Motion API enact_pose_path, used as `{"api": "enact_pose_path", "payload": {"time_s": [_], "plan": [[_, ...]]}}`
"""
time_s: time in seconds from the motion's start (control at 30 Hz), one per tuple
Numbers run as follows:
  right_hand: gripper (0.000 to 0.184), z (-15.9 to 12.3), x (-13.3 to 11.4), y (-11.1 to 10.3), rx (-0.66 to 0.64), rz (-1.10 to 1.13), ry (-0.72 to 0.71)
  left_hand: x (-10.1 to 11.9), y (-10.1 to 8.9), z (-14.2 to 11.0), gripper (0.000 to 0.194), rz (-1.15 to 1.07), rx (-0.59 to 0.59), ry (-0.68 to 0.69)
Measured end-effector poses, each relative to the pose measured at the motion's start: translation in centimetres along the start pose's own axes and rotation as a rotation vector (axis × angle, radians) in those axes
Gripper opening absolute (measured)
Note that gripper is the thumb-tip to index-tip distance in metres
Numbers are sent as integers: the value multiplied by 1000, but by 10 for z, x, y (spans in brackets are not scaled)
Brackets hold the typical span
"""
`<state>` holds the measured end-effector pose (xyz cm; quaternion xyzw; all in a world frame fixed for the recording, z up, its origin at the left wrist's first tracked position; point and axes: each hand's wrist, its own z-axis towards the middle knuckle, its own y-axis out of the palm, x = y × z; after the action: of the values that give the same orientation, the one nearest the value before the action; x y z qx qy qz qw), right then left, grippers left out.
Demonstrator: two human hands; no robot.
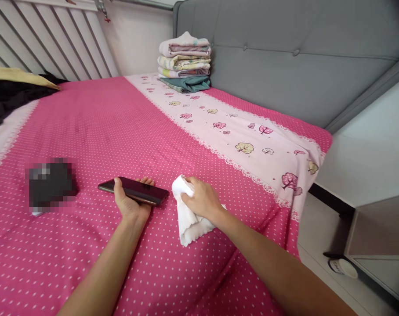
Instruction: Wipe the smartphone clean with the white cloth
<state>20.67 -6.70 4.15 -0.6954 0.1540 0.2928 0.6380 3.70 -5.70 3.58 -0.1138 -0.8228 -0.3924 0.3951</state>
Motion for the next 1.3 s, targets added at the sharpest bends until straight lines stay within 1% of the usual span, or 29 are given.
{"api": "enact_pose_path", "payload": {"time_s": [1.3], "plan": [[46, 0, -1, 0, -3, -2, 8, 1, 2, -2, 55, -4, 0, -12]]}}
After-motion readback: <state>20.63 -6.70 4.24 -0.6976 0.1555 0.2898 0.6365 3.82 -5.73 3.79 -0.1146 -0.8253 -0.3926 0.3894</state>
